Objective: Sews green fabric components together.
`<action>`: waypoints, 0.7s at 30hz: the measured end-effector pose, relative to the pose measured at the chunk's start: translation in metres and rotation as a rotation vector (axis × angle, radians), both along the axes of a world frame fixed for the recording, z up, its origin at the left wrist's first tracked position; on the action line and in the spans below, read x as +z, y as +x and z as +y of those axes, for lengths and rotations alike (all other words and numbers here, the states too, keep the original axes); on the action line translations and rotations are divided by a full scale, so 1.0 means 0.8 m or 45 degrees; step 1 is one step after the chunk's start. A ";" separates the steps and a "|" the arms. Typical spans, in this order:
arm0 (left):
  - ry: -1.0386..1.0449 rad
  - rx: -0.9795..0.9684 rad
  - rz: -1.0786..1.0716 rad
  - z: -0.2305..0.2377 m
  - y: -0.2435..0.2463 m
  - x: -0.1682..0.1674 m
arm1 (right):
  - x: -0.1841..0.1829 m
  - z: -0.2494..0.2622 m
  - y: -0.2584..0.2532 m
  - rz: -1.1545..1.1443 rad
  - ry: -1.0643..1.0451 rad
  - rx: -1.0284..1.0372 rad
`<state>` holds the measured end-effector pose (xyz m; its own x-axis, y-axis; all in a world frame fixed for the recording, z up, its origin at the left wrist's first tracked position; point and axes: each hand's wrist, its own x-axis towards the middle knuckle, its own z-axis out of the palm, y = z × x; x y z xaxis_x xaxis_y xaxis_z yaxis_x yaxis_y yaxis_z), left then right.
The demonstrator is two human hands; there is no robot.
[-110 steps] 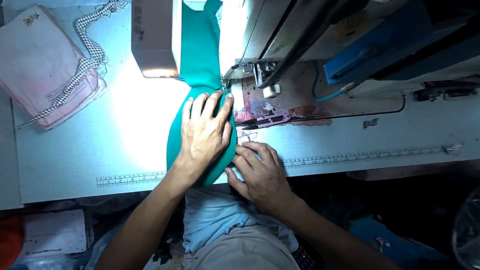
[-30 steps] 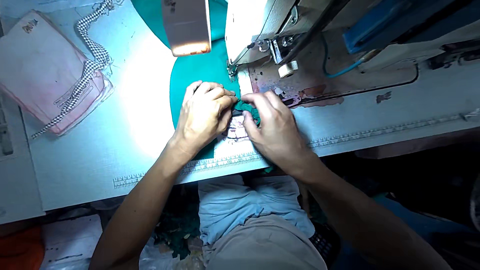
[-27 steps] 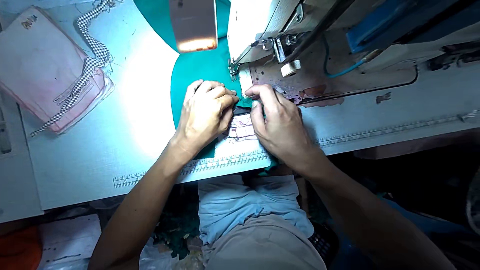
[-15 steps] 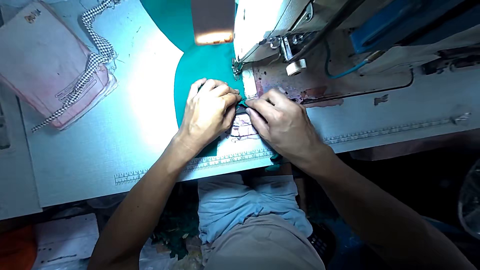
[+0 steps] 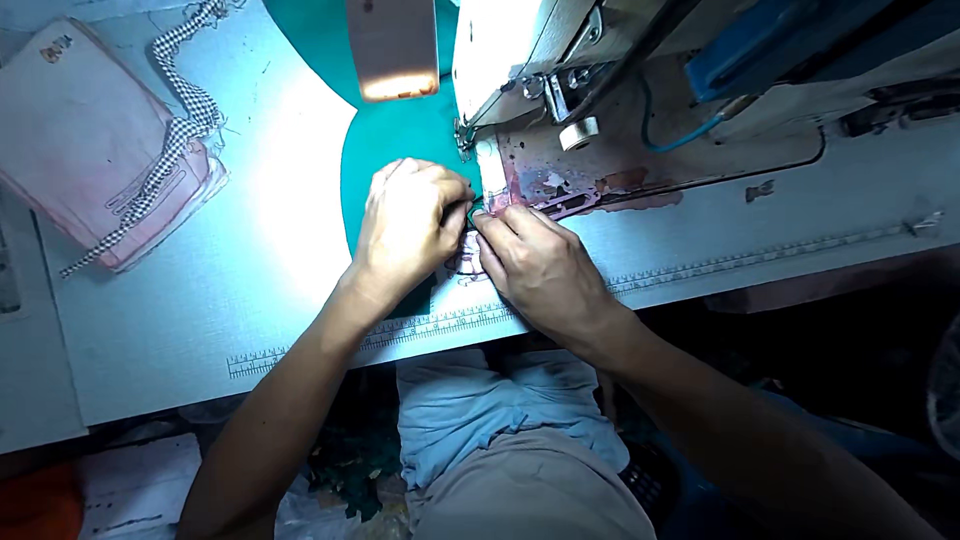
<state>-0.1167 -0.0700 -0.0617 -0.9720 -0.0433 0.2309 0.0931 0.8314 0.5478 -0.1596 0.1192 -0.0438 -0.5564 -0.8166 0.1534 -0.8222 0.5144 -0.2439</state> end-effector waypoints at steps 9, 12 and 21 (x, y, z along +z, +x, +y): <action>-0.085 -0.022 0.035 0.003 0.006 -0.008 | -0.004 0.003 -0.001 -0.042 -0.068 -0.011; -0.201 -0.139 0.039 0.003 0.008 -0.007 | -0.007 0.007 -0.003 -0.017 -0.036 -0.001; -0.148 -0.404 0.110 -0.028 0.025 -0.018 | -0.007 0.013 -0.008 0.099 0.158 0.116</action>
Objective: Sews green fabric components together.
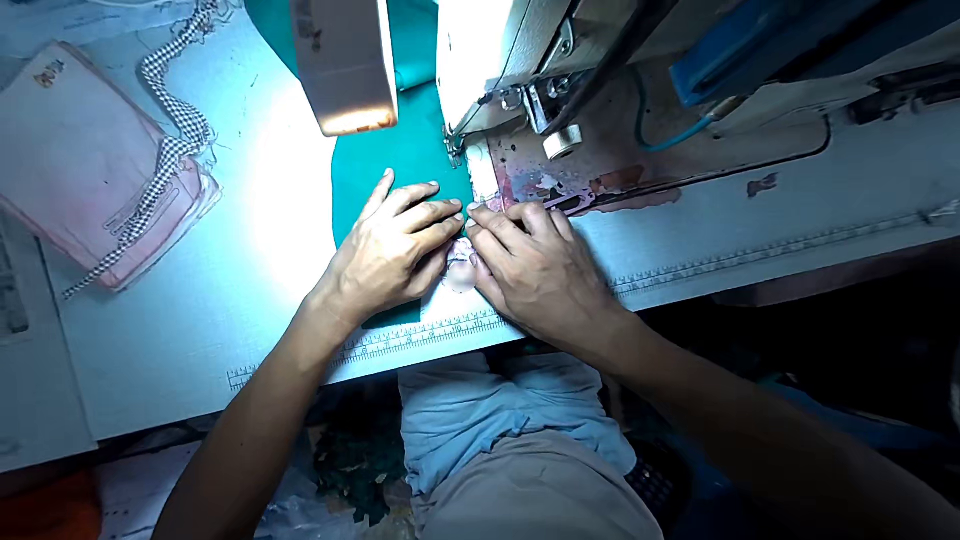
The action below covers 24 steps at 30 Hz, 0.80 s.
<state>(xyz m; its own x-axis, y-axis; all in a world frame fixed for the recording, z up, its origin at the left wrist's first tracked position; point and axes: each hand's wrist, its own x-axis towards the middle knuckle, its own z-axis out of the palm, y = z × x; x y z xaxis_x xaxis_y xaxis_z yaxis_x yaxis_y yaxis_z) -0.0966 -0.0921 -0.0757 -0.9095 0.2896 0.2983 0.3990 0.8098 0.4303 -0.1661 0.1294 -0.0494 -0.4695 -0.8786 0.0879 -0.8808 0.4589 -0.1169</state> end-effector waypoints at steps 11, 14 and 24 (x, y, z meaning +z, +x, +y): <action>-0.043 -0.008 0.038 -0.044 -0.054 -0.007 | 0.001 -0.035 -0.035 0.039 0.045 -0.095; -0.021 -0.018 0.070 -0.054 -0.065 -0.005 | 0.008 -0.030 -0.031 -0.018 0.050 -0.141; 0.243 0.132 0.002 -0.068 -0.075 -0.004 | 0.075 0.162 -0.077 -0.220 -0.690 -0.533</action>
